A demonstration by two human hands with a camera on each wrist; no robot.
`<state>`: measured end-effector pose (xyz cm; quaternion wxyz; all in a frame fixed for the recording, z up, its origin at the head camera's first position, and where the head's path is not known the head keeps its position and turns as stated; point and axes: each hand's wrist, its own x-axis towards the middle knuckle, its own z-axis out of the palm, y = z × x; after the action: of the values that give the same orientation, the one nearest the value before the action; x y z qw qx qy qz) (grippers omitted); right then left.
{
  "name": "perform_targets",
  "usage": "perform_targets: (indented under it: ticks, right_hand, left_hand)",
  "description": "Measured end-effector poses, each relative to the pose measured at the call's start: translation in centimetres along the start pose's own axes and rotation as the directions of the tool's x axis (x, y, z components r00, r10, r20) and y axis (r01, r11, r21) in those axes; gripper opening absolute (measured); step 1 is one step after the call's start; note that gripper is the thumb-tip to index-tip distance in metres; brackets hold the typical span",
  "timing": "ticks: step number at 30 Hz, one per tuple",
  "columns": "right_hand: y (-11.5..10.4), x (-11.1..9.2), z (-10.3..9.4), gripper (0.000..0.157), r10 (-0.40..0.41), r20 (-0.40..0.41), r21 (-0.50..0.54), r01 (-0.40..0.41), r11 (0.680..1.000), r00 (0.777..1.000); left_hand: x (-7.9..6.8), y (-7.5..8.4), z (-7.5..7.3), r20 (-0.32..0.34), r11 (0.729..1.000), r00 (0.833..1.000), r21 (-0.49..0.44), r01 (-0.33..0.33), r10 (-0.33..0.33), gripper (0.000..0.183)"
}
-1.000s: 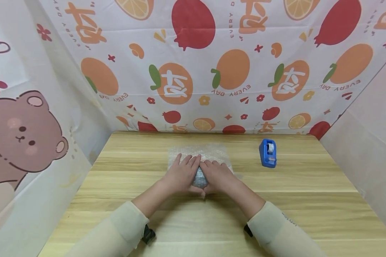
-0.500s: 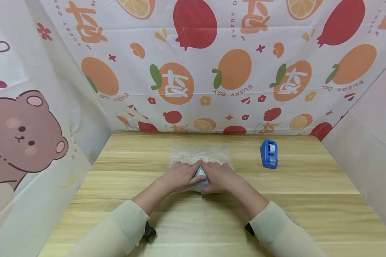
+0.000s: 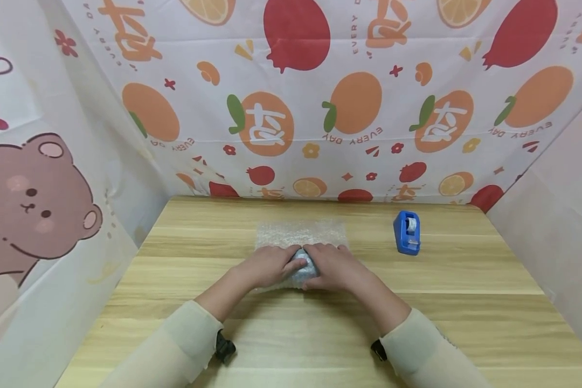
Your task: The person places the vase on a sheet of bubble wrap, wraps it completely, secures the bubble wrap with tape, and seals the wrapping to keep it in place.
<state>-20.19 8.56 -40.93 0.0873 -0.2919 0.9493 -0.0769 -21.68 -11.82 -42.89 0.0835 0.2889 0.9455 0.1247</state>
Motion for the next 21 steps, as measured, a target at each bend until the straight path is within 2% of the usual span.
perform_targets:
  ticks: [9,16,21]
  right_hand:
    - [-0.9,-0.3,0.1,0.092,-0.041,-0.081,-0.112,0.031,0.993,0.996]
    - [-0.9,-0.3,0.7,0.096,-0.109,-0.220,-0.239,0.055,0.970,0.969]
    - [-0.7,0.1,1.0,0.101,-0.106,-0.213,-0.214,0.059,0.975,0.971]
  left_hand:
    - [0.4,-0.8,-0.7,0.077,0.992,0.996,-0.121,0.041,-0.032,0.068]
    - [1.1,-1.4,-0.9,0.106,0.978,0.994,-0.203,0.039,-0.017,0.061]
    - [1.6,-1.8,-0.8,0.108,0.966,0.994,-0.255,0.048,-0.020,0.063]
